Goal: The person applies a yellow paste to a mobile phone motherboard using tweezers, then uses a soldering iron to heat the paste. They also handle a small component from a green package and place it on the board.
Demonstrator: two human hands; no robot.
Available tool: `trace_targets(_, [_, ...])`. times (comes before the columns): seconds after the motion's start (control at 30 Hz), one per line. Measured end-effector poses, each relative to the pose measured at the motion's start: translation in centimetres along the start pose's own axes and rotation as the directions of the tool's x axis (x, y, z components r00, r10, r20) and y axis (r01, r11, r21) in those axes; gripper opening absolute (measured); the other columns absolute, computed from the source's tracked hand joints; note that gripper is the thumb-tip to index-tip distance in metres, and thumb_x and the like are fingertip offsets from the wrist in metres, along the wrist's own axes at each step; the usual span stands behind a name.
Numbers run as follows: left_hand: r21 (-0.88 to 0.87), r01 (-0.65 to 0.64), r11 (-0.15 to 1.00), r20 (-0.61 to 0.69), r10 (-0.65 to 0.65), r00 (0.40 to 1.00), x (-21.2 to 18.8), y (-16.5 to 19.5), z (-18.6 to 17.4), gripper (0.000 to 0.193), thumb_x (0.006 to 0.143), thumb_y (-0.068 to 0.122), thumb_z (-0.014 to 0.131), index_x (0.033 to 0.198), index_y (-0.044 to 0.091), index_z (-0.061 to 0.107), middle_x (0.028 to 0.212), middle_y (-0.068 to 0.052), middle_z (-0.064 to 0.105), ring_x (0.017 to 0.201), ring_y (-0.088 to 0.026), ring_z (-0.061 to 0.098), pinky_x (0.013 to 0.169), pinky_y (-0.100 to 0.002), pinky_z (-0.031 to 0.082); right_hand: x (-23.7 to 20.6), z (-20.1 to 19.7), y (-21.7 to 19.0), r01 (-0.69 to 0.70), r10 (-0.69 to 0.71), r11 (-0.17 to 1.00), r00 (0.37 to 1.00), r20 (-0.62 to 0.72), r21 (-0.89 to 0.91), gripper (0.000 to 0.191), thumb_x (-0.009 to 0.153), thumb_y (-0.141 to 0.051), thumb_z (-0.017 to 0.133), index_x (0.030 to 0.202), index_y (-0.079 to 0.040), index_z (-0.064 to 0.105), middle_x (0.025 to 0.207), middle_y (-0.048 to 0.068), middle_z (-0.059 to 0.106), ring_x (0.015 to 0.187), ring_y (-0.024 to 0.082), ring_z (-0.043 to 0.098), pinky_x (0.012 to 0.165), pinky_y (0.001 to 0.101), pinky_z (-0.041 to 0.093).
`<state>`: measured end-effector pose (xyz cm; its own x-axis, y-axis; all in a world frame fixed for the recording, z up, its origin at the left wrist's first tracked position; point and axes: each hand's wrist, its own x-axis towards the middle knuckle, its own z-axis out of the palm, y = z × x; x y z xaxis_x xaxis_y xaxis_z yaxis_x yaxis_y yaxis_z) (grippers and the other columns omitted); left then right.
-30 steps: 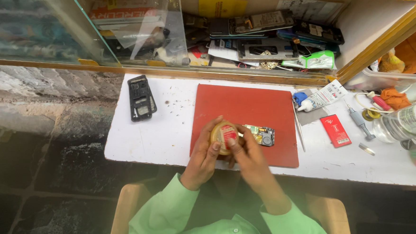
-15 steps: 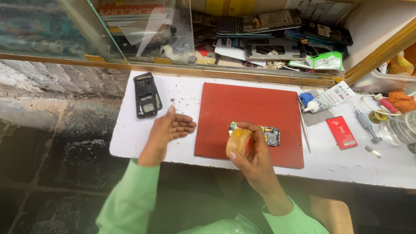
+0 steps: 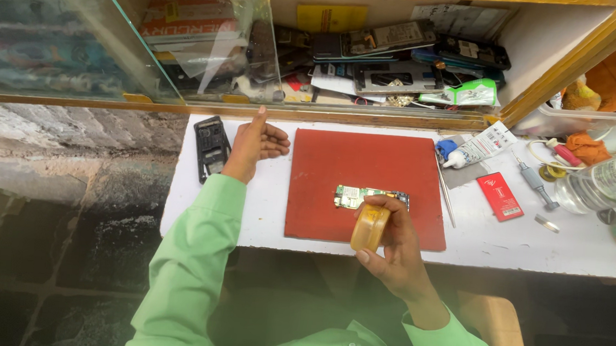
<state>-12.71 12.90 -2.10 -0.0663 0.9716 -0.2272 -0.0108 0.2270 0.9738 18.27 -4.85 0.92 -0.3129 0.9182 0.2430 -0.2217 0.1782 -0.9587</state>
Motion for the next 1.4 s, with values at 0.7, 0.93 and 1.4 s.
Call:
trace_targets(0.7, [0.433,-0.251,0.866,-0.360,0.421,0.833,-3.6,-1.1,0.7,0.072,0.108,0.054,0.032,0.085,-0.002,0.069,0.086,-0.018,0.068,0.081,-0.026,0.062,0.078,-0.040,0.048,-0.7,-1.7,-0.3,0.079,-0.078,0.997,0.995,0.069,-0.011,0.076,0.084,-0.021,0.076,0.151,-0.010,0.041,0.133,0.013,0.053,0.127,0.020,0.051,0.105,0.0351,0.047])
trace_targets(0.93, [0.562,-0.221,0.797,-0.353,0.473,0.807,-3.5,-3.5,4.4,0.068,0.110,0.053,0.025,0.152,0.002,0.042,0.164,-0.028,0.022,0.153,-0.044,0.020,0.124,-0.052,0.017,-1.1,-2.0,-0.4,0.043,-0.044,0.999,0.998,0.033,0.031,0.077,0.083,-0.021,0.077,0.150,-0.011,0.041,0.132,0.013,0.052,0.114,0.019,0.053,0.094,0.0345,0.050])
trace_targets(1.4, [0.641,-0.266,0.719,-0.158,0.464,0.872,-2.5,-2.8,6.4,0.077,0.106,0.057,0.030,0.153,-0.003,0.038,0.166,-0.029,0.021,0.157,-0.043,0.015,0.126,-0.055,0.007,-1.4,-1.9,-0.2,0.034,-0.038,0.990,0.999,0.026,0.140,0.075,0.083,-0.017,0.078,0.148,-0.010,0.041,0.131,0.014,0.051,0.101,0.017,0.056,0.087,0.0319,0.052])
